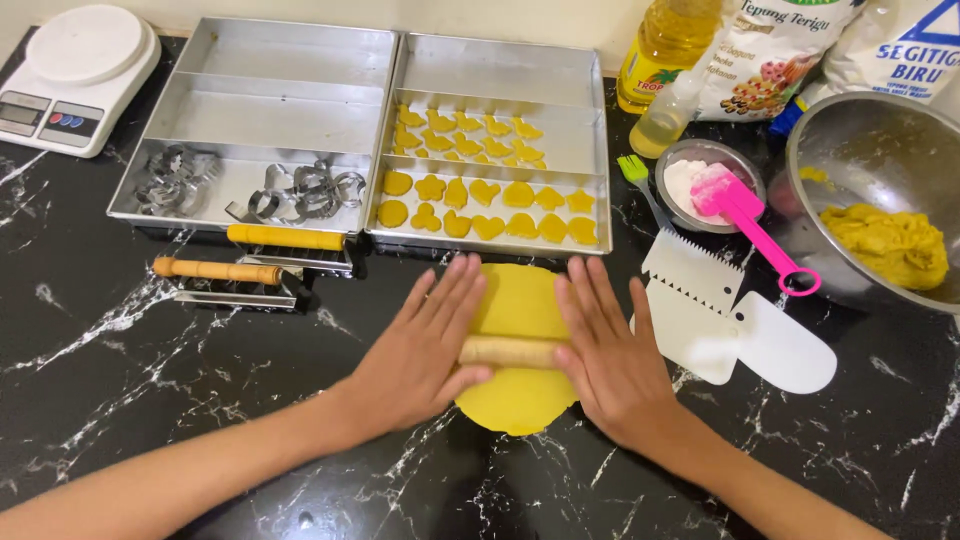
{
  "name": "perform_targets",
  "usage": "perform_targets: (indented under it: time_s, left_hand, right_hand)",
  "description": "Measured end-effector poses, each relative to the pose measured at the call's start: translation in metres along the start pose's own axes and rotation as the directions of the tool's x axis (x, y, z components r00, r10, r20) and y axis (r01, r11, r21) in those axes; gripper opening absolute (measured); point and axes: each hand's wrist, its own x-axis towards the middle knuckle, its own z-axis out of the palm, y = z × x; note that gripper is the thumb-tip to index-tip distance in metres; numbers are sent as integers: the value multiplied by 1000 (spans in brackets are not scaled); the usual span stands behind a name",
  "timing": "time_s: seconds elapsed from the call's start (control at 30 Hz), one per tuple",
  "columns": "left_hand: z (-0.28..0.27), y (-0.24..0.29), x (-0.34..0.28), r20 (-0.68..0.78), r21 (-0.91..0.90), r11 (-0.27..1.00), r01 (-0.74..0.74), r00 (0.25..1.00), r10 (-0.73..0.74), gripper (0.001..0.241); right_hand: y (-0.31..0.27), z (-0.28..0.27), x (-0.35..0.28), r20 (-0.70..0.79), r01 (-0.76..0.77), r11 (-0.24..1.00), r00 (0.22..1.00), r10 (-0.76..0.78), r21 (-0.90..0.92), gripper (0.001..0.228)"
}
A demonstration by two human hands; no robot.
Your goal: Rolling out pastry dough on a workspace and preparing it for cutting into shapes.
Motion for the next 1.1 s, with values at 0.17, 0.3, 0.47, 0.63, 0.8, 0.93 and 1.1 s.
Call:
perform_targets:
  time_s: [0.17,0.3,0.47,0.63,0.8,0.93,1.1]
  left_hand:
    - [1,-2,4,55,85,995,-44,998,39,86]
    - [5,-29,50,-68,162,986,49,997,-38,89]
    - [7,-45,74,-140,157,984,88,988,-66,87]
    - [8,-21,35,-124,86,995,43,992,-32,90]
    - [0,3,0,37,168,984,-65,998,59,81]
    - [9,-16,26,4,110,992,-54,999,54,81]
    - [9,-51,81,-163,84,995,53,986,-39,87]
  right_hand:
    - [3,4,5,22,-10,1000,1000,10,-9,67]
    - [34,16,50,-81,-38,999,996,34,-39,66]
    - [50,16,75,-140,-51,996,989,41,-69,65]
    - [22,8,33,-70,-18,998,997,14,-55,65]
    - [3,-3,-5,53,74,996,996,-76,43,62]
    - [21,9,16,28,48,998,998,-49,35,64]
    - [55,18,76,-170,-26,996,985,12,-83,67]
